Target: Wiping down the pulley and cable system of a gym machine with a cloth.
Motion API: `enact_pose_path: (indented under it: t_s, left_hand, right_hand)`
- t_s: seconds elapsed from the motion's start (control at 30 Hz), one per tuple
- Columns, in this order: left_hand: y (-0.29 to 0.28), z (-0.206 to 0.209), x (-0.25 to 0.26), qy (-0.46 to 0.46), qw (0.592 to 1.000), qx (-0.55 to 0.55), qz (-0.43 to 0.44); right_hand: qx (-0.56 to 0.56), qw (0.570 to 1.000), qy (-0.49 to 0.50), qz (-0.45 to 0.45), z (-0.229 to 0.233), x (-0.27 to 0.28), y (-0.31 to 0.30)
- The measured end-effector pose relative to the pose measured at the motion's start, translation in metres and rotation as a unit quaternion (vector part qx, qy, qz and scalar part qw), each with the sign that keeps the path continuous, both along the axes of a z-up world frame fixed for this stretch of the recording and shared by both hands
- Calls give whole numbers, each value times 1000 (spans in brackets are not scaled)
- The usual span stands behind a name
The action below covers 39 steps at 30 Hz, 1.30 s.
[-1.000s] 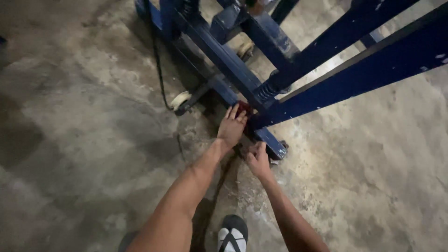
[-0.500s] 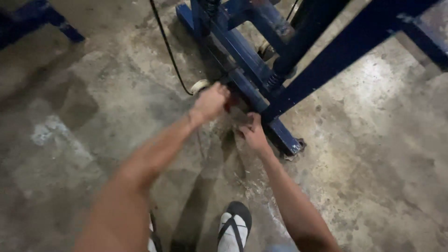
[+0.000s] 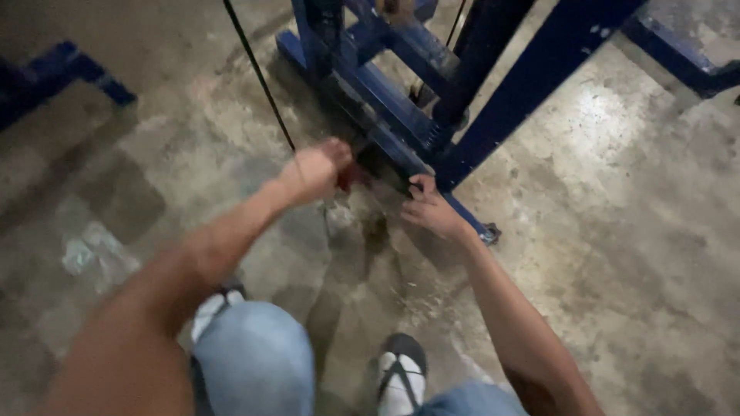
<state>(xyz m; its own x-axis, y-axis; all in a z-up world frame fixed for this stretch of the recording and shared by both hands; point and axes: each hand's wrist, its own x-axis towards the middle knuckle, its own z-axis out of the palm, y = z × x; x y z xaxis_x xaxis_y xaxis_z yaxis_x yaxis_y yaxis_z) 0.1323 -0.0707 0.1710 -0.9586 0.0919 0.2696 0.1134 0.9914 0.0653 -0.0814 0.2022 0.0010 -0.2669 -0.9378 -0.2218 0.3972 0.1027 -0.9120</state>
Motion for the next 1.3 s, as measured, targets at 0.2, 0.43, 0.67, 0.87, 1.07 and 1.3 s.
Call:
enact_pose_path:
  t_s: [0.2, 0.43, 0.67, 0.87, 1.07, 1.3]
  left_hand:
    - [-28, -50, 30, -70, 988, 127, -53]
    - [-111, -65, 50, -228, 958, 164, -60]
    - [-201, -117, 2, -317, 945, 83, -15]
    - [-205, -103, -47, -216, 952, 214, 35]
    - [-169, -79, -49, -125, 953, 268, 67]
    - [-138, -69, -57, -70, 947, 299, 100]
  right_hand:
    - [249, 950, 184, 39, 151, 90, -42]
    - [266, 930, 252, -16, 121, 114, -59]
    - [364, 901, 236, -31, 128, 155, -46]
    - [270, 905, 316, -88, 119, 177, -23]
    - [272, 937, 128, -176, 69, 139, -94]
    - [105, 972, 50, -204, 70, 72, -180]
